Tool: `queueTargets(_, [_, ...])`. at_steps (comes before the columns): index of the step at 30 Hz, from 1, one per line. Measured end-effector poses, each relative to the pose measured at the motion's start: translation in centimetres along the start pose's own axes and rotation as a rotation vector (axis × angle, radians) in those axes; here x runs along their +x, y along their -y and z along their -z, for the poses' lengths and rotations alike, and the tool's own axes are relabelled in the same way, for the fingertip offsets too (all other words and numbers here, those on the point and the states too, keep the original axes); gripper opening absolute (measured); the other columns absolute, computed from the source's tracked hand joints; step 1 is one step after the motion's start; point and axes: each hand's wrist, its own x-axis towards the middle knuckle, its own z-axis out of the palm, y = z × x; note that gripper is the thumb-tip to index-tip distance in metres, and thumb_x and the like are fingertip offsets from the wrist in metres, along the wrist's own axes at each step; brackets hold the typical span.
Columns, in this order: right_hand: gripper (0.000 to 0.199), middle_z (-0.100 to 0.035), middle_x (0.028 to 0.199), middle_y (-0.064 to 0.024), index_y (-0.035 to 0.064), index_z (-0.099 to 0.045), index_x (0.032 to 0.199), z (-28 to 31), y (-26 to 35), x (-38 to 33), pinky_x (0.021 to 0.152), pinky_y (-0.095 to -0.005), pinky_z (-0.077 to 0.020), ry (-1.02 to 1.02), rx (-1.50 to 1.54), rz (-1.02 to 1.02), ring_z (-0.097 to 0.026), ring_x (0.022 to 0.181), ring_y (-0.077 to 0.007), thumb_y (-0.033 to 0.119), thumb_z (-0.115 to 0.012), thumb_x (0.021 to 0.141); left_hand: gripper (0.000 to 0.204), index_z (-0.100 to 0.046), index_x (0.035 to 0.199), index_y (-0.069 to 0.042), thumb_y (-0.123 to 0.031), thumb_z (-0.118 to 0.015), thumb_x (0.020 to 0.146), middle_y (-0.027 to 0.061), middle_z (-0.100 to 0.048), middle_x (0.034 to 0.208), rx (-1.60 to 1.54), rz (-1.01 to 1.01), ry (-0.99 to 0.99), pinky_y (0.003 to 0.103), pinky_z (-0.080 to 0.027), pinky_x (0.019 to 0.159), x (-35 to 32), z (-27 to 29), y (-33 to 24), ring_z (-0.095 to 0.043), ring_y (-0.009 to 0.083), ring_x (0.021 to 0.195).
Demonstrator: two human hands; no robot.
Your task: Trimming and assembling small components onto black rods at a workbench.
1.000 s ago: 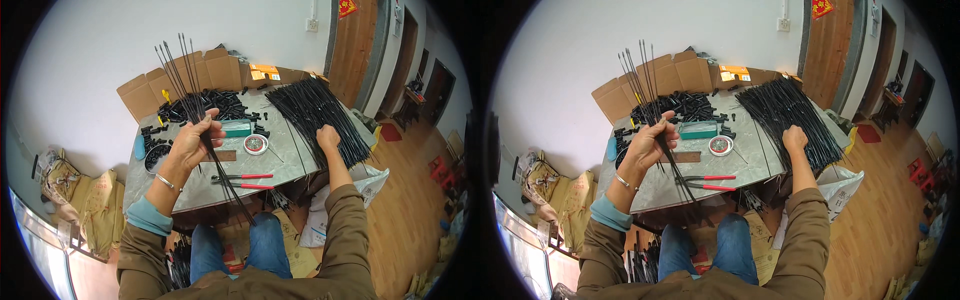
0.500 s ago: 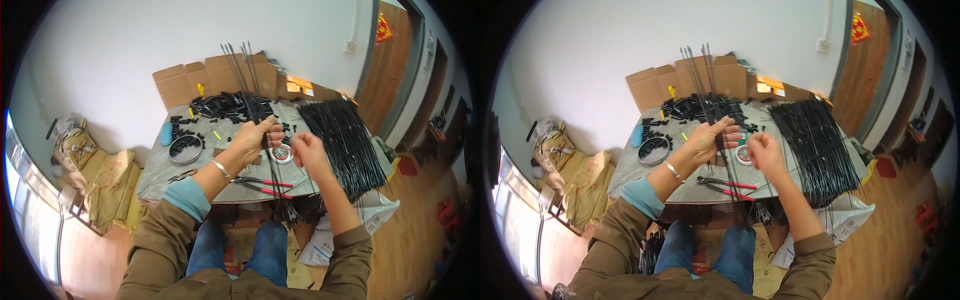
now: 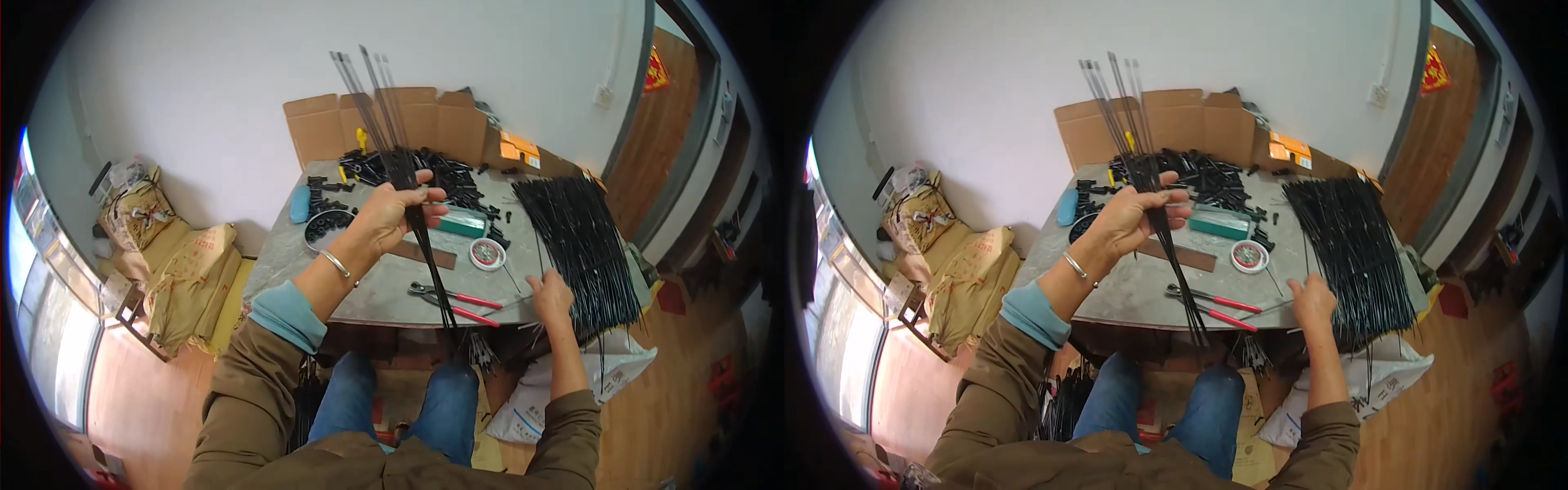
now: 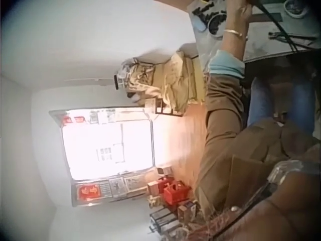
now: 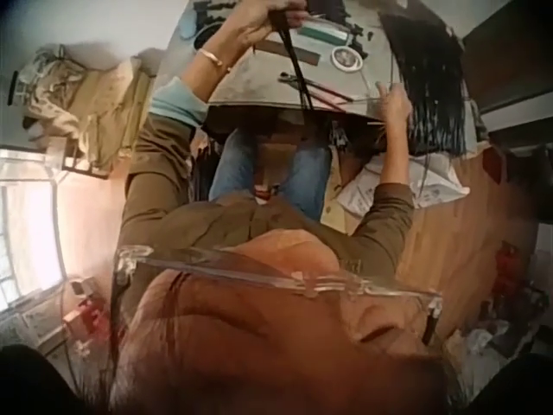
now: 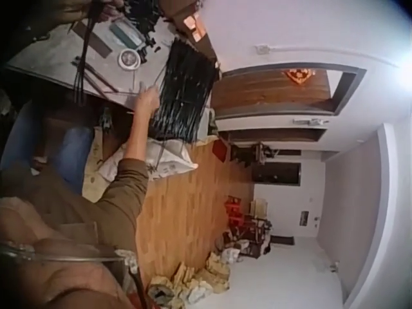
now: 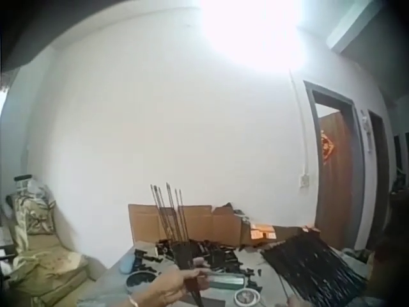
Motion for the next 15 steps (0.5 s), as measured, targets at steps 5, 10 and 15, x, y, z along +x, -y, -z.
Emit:
queueTargets(5, [0.031, -0.064, 0.088, -0.0202, 0.0033, -0.051, 0.098, -1.9, -2.1, 1.3, 0.072, -0.0502, -0.0469, -0.035, -0.104, -0.164, -0.062, 0.085, -0.0424, 0.027, -0.064, 0.083, 0.036, -0.050, 0.127, -0.003, -0.004, -0.052, 0.091, 0.0141, -0.064, 0.111, 0.052, 0.072, 0.036, 0.036, -0.058, 0.074, -2.1, 0.6, -1.0, -0.066, 0.0238, 0.093])
queueTargets(10, [0.020, -0.064, 0.090, -0.0202, 0.0037, -0.051, 0.097, -3.5, -2.4, 2.6, 0.072, -0.0494, -0.0473, -0.048, -0.125, -0.115, -0.062, 0.086, -0.0418, 0.015, -0.060, 0.082, 0.041, -0.044, 0.132, 0.002, -0.003, -0.050, 0.092, 0.0180, -0.061, 0.115, 0.103, 0.118, 0.092, 0.041, -0.056, 0.083, -3.3, 1.9, -2.0, -0.064, 0.0282, 0.101])
queueTargets(15, [0.014, -0.061, 0.097, -0.0200, 0.0030, -0.056, 0.097, -3.7, -3.1, 6.5, 0.078, -0.0484, -0.0481, -0.059, -0.141, -0.182, -0.061, 0.090, -0.0411, 0.004, -0.052, 0.083, 0.037, -0.049, 0.125, 0.004, -0.004, -0.057, 0.090, 0.0190, -0.063, 0.109, 0.074, 0.143, 0.089, 0.042, -0.057, 0.084, -4.0, 3.5, -1.9, -0.065, 0.0298, 0.098])
